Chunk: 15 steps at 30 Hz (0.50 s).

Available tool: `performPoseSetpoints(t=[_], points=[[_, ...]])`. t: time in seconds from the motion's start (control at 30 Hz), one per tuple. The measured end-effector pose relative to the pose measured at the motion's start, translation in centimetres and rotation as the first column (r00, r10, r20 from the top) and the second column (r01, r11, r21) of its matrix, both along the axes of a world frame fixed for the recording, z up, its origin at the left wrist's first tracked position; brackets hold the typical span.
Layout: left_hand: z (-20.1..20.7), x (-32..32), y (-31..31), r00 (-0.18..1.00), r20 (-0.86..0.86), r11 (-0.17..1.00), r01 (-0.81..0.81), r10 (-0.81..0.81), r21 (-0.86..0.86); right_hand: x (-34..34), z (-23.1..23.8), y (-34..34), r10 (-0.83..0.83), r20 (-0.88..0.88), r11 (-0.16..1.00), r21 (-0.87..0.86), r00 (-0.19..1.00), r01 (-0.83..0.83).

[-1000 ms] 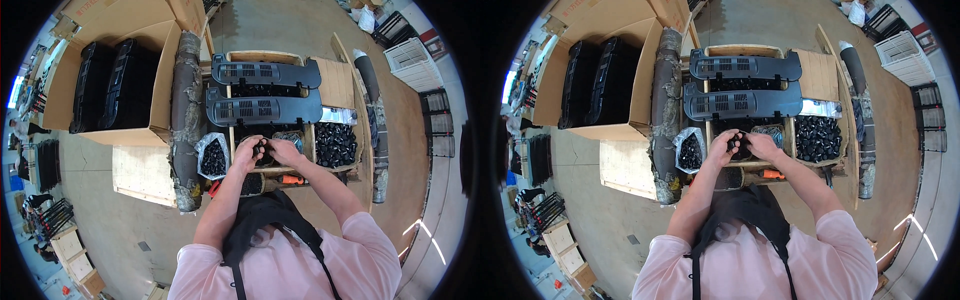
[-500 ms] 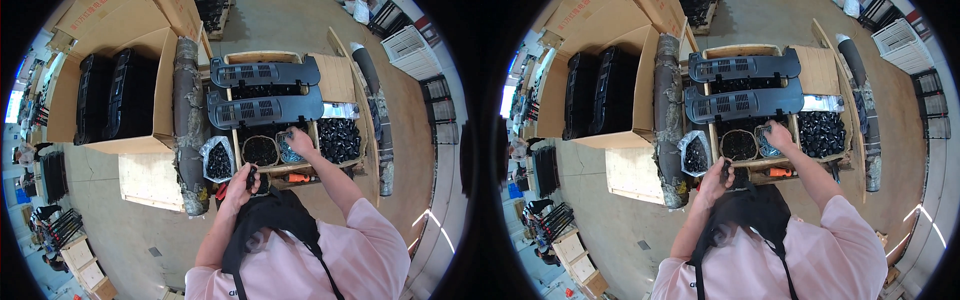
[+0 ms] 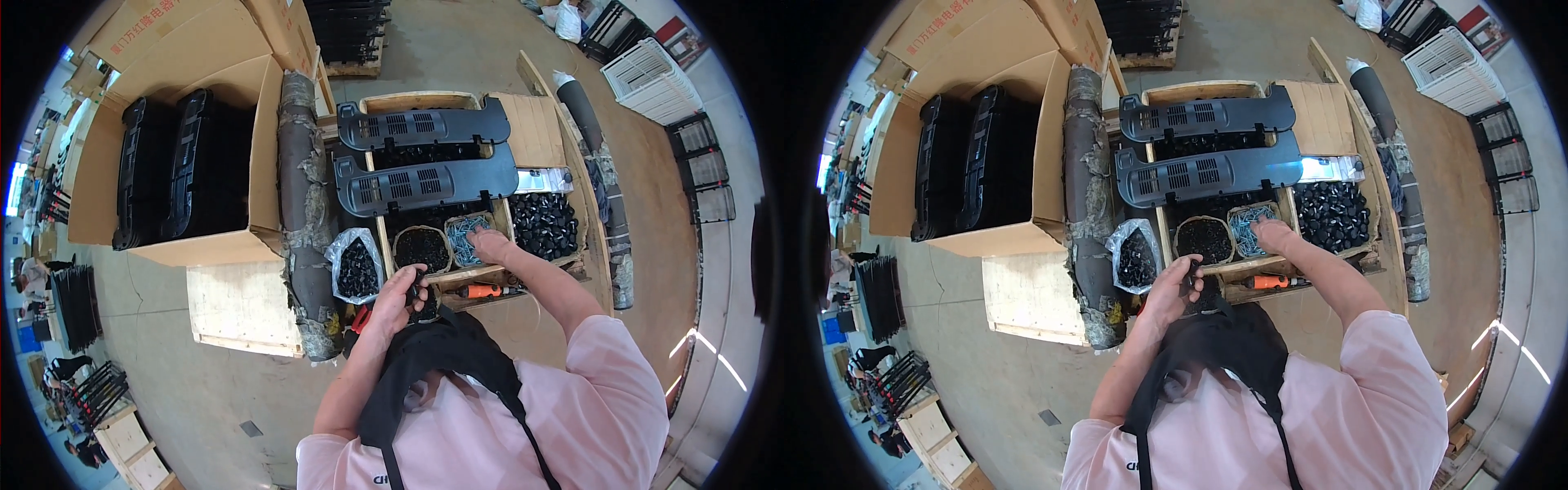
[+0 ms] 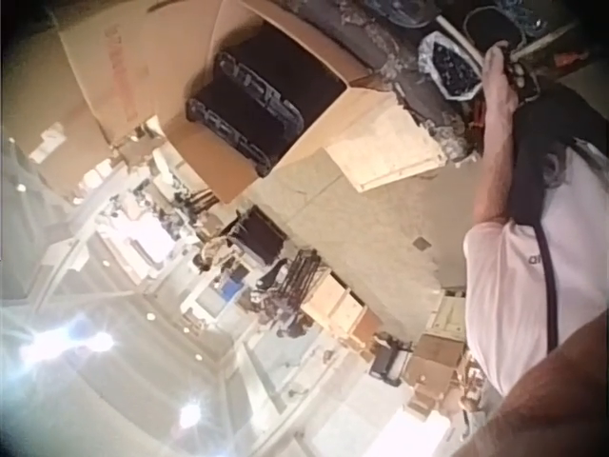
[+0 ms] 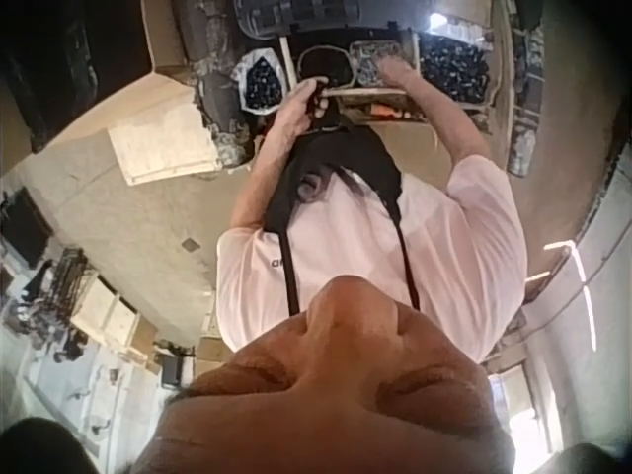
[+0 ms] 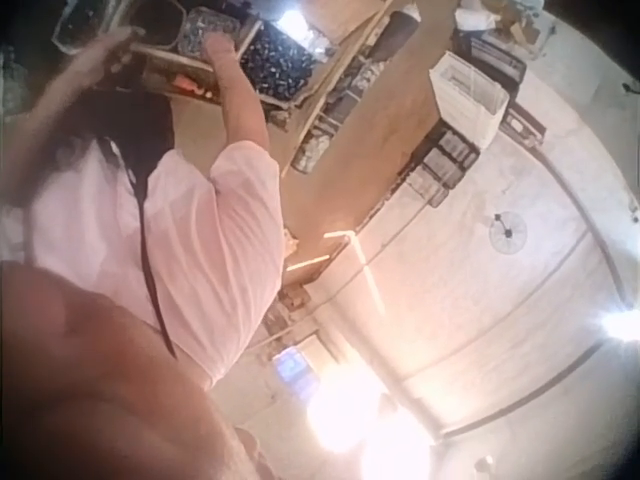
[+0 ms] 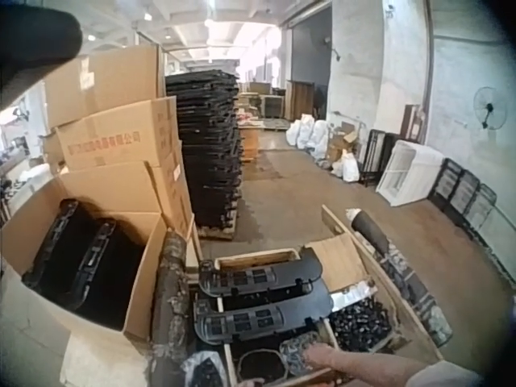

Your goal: The user is assembling plastic grill covers by attaching small components with an electric screwdriver.

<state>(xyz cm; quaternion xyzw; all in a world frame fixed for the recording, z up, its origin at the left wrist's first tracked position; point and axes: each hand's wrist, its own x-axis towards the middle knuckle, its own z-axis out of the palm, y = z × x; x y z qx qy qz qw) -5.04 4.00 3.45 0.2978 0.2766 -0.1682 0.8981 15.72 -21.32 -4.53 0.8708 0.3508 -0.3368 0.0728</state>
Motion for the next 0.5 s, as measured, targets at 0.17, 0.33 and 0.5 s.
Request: performPoseSetpoints(t=[0.17, 0.33, 0.5], points=[[-0.5, -0.1, 0.4, 0.999, 0.017, 0.999, 0.046, -0.045, -0.013, 1.5, -2.0, -2.0, 0.074, 0.065, 0.993, 0.084, 0.995, -0.079], [-1.4, -0.4, 0.8, 0.999, -0.002, 0.999, 0.042, -0.042, -0.026, 1.9, -0.3, -1.2, -0.183, 0.055, 0.945, 0.286, 0.982, 0.160], [-1.4, 0.2, 0.7, 0.997, -0.034, 0.997, 0.072, -0.072, 0.009, 2.3, 3.4, 0.2, -0.534, -0.301, 0.727, 0.313, 0.790, 0.611]])
